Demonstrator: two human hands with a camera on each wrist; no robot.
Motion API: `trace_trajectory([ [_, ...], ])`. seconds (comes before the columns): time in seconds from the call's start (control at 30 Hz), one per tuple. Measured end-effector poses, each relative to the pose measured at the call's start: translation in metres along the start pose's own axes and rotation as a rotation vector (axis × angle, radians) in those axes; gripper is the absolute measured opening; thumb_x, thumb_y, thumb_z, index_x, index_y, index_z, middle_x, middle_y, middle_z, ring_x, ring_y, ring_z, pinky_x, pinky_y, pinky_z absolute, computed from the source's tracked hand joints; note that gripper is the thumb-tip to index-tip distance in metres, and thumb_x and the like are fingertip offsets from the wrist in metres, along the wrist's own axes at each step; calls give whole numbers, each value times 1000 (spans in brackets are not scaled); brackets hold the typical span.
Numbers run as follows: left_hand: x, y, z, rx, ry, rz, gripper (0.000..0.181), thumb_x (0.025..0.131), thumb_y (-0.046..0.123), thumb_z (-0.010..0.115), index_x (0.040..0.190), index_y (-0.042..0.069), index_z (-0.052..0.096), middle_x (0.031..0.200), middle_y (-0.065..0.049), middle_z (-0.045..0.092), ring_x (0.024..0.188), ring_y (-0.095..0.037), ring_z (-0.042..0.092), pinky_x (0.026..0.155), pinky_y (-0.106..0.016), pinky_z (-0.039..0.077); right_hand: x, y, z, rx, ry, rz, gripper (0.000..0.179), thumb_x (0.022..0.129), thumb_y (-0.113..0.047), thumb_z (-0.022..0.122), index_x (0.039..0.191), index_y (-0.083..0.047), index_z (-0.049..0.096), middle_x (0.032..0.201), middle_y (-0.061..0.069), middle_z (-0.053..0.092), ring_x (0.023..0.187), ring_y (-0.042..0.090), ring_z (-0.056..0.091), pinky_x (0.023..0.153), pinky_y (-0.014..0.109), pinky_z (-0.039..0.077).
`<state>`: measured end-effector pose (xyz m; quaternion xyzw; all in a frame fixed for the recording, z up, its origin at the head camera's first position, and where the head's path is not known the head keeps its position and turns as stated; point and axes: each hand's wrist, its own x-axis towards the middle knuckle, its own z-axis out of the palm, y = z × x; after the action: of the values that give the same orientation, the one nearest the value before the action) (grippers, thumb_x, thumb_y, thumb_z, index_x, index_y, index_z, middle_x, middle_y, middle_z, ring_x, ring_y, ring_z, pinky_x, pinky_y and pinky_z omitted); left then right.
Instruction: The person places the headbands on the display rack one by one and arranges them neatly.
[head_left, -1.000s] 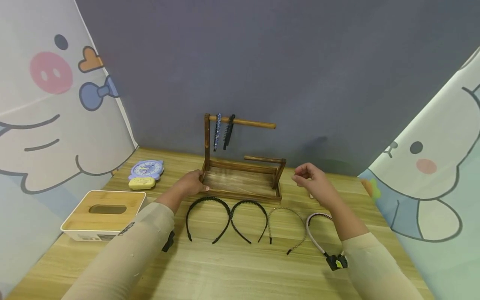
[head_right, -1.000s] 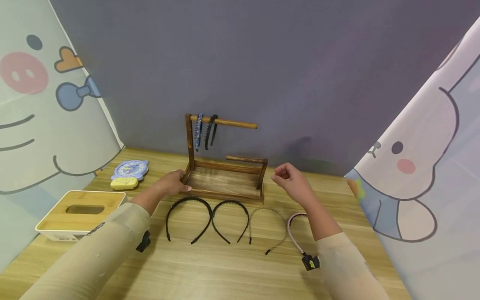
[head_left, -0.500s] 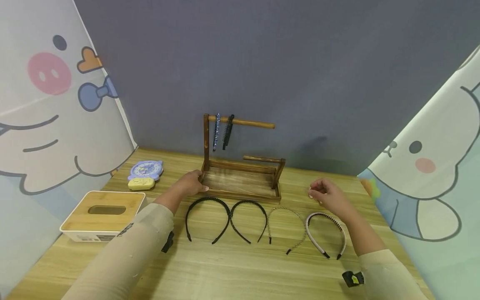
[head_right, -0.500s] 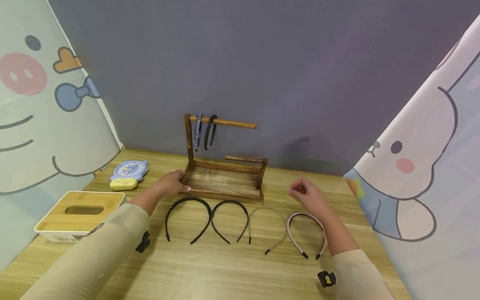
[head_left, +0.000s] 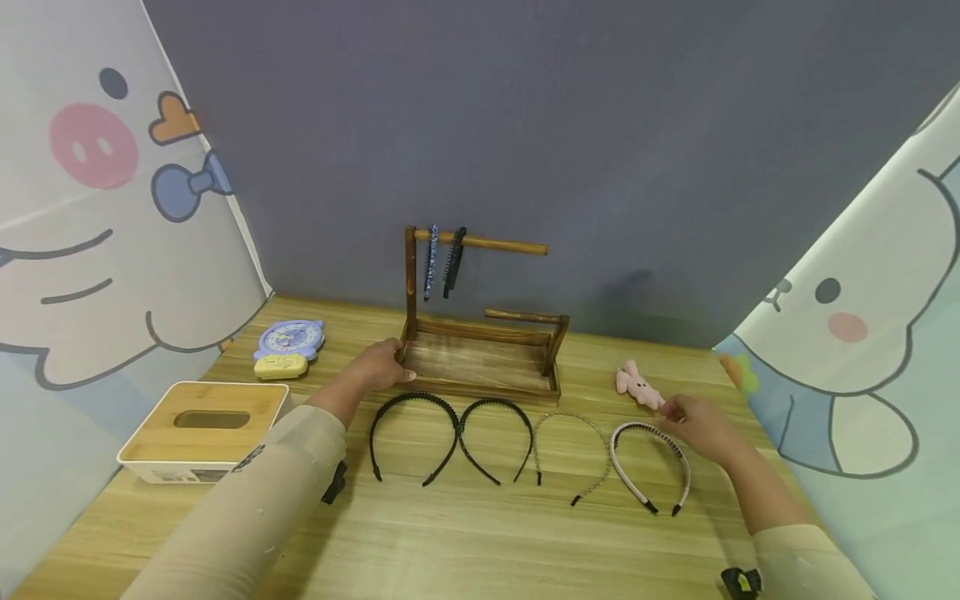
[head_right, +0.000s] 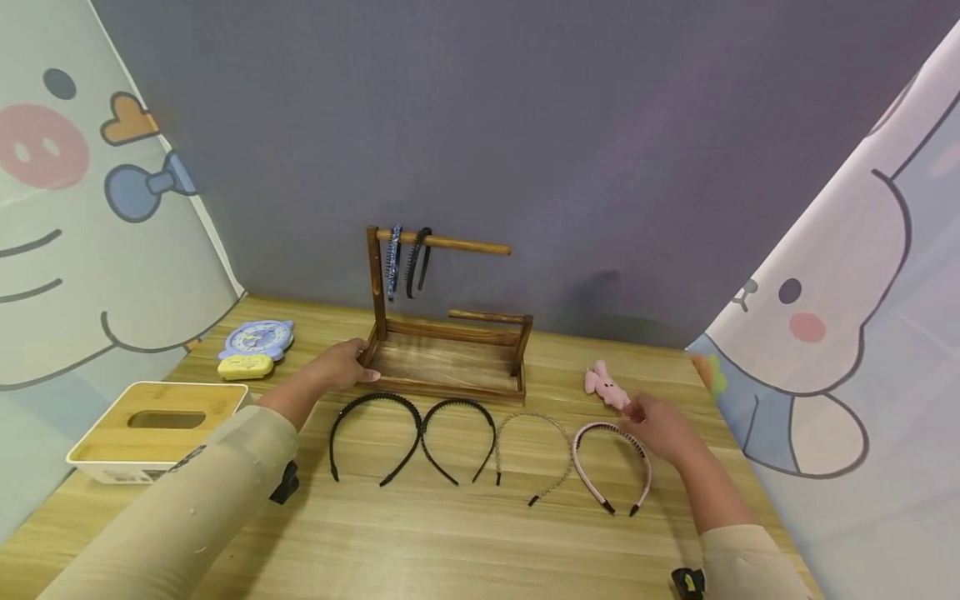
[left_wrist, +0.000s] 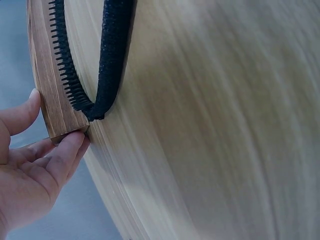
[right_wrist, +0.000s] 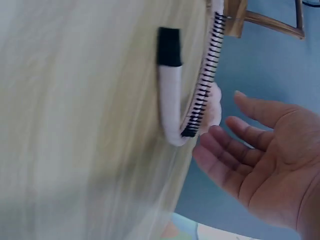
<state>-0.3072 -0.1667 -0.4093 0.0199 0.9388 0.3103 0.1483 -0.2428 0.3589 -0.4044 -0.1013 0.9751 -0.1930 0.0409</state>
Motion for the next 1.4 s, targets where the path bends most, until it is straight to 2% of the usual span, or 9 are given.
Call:
trace_trajectory([
  [0.17, 1, -1, 1, -4, 4, 5, 75, 95, 26, 66, 152, -4, 27, 151, -30, 35, 139, -47, 34, 111, -58, 34, -3, 12, 2, -83, -109, 62, 35, 92, -30, 67, 105, 2, 63, 96, 12, 68, 85, 25, 63, 70, 43, 52],
  [0.3, 1, 0, 2, -7, 5, 6, 75, 95, 26, 66, 151, -4, 27, 151, -30, 35, 138, -47, 35, 111, -58, 34, -4, 17, 4, -116, -137, 84, 28, 89, -30, 69, 96, -4, 65, 88, 5, 67, 75, 17, 58, 64, 35, 48],
  [0.43, 1, 0, 2, -16, 4, 1, 75, 95, 26, 66, 152, -4, 26, 152, -29, 34, 139, -47, 34, 111, -58, 34, -5, 19, 5, -97, -149, 89, 16, 88, -22, 69, 88, -7, 64, 78, 1, 62, 67, 14, 55, 59, 32, 45],
  [0.57, 1, -1, 2, -25, 6, 1, 75, 95, 25, 66, 152, -3, 26, 152, -29, 34, 139, -47, 34, 111, -58, 34, -7, 20, 5, -4, -174, 139, 13, 89, -16, 67, 87, -4, 62, 75, 3, 60, 62, 14, 59, 56, 30, 49],
  [0.73, 1, -1, 3, -26, 6, 0, 75, 95, 26, 66, 152, -3, 26, 152, -29, 34, 139, -47, 34, 111, -58, 35, -11, 20, -3, 163, -200, 158, 18, 92, -12, 65, 93, 5, 60, 79, 10, 61, 63, 19, 65, 57, 34, 57],
  [0.97, 1, -2, 3, -30, 5, -6, 75, 96, 26, 65, 153, -3, 25, 153, -29, 33, 139, -48, 33, 111, -59, 34, -14, 32, -11, 323, -250, 143, 30, 96, -12, 62, 110, 14, 57, 84, 12, 63, 73, 21, 62, 61, 39, 58],
  [1.17, 3, -2, 2, -26, 1, -12, 76, 96, 26, 65, 153, -2, 24, 153, -29, 32, 139, -48, 33, 111, -59, 34, -19, 34, -24, 414, -276, 122, 44, 98, -16, 60, 124, 18, 53, 92, 15, 66, 81, 26, 66, 68, 37, 60],
  [1.4, 4, -2, 2, -27, 0, -15, 76, 96, 26, 65, 153, -2, 25, 154, -29, 32, 140, -47, 32, 111, -59, 34, -19, 26, -38, 520, -347, 47, 42, 101, -15, 55, 124, 19, 48, 91, 13, 63, 80, 23, 66, 70, 38, 60],
])
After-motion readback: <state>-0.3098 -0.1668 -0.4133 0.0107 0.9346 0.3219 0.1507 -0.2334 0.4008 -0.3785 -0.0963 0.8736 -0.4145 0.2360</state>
